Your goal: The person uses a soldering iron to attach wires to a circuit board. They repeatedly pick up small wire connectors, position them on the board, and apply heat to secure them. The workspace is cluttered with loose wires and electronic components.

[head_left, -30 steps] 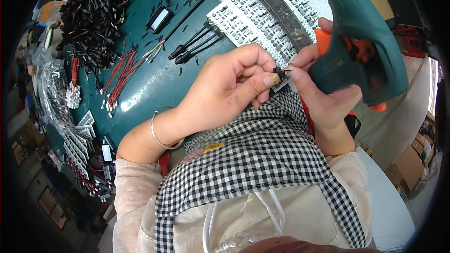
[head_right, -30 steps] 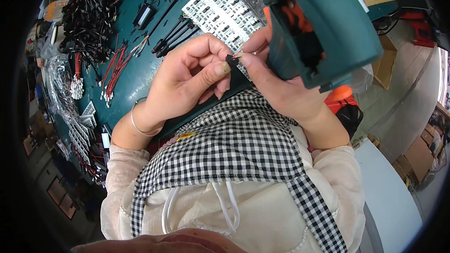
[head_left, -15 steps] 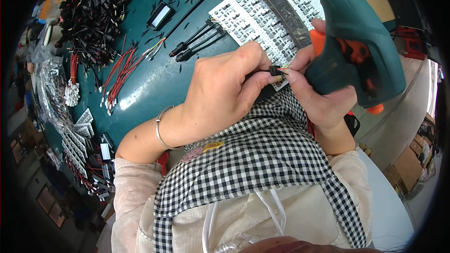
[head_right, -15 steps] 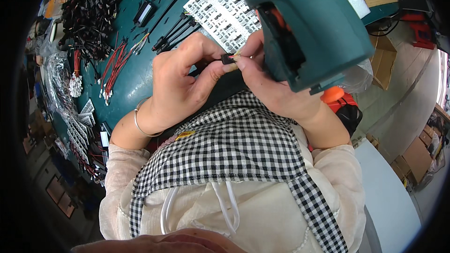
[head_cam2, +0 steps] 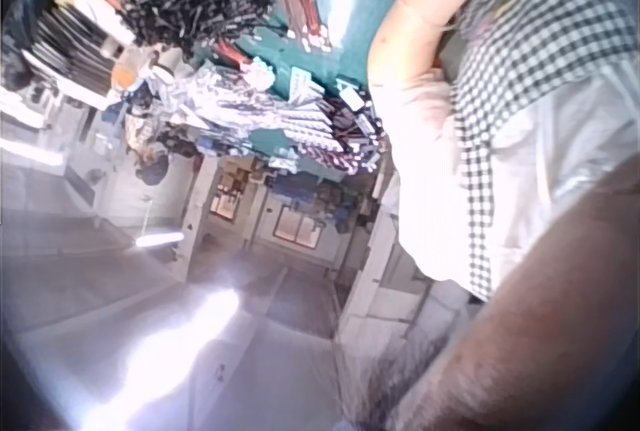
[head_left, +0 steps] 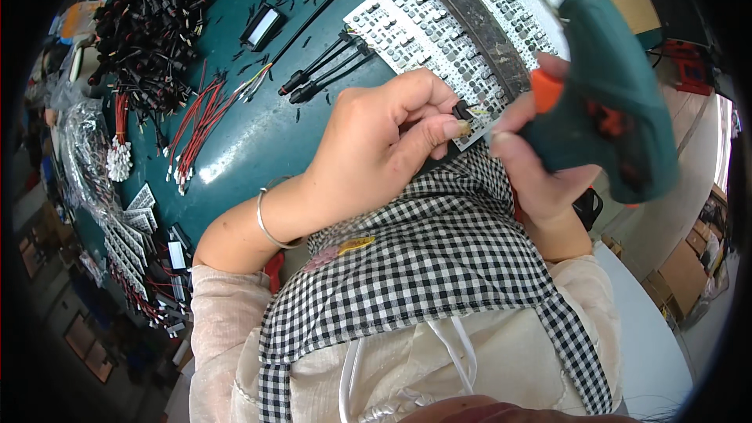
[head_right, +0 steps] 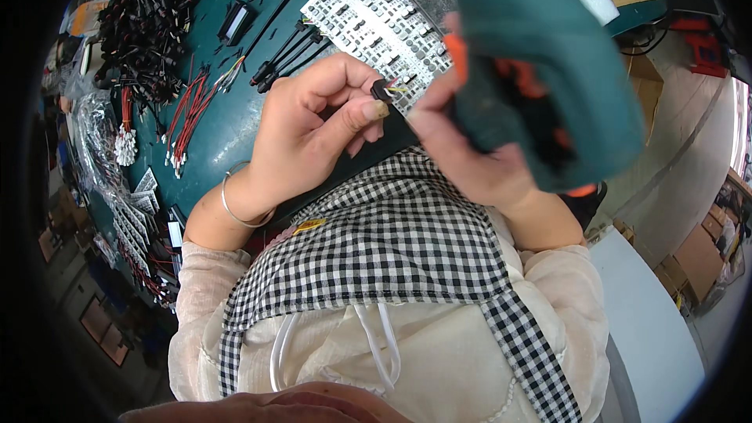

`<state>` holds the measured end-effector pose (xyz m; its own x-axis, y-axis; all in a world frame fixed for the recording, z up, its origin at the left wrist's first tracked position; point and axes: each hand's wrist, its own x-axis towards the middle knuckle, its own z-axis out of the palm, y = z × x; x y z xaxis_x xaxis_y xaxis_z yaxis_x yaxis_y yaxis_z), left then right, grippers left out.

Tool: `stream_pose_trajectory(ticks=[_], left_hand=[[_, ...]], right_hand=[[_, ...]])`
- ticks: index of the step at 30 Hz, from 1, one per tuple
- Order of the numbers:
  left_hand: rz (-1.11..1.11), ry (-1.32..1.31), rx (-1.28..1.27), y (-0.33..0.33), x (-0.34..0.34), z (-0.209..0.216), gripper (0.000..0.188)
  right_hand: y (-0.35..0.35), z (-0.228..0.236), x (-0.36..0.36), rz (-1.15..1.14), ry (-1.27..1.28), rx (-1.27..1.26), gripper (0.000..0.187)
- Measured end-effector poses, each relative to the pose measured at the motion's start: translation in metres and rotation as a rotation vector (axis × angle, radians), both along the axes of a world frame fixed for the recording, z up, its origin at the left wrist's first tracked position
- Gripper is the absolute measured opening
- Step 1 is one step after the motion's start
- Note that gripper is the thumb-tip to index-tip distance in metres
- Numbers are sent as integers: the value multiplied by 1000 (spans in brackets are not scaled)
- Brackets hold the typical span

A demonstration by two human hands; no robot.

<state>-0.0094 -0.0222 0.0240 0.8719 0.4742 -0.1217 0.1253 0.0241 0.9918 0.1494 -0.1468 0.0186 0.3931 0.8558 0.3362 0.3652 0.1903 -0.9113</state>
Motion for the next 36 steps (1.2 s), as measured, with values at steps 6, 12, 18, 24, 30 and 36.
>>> stream_pose_trajectory(ticks=[6, 12, 18, 24, 30, 36], left_hand=[[-159, 65, -339, 6, 0, 10, 13], [-147, 77, -378, 5, 0, 8, 16], [-78, 48, -328, 4, -1, 6, 17], [-6, 65, -198, 3, -1, 0, 18], [-36, 110, -117, 1, -2, 3, 20], [-132, 138, -204, 4, -3, 7, 19]], right_hand=[[10, 2, 0, -136, 256, 39, 62], [8, -5, 7, 122, 168, 45, 62], [6, -6, -2, 97, 177, -23, 62], [4, -8, -10, 74, 4, -109, 66], [6, -1, -1, 49, 226, -51, 69], [10, 12, 9, 197, -132, -169, 71]])
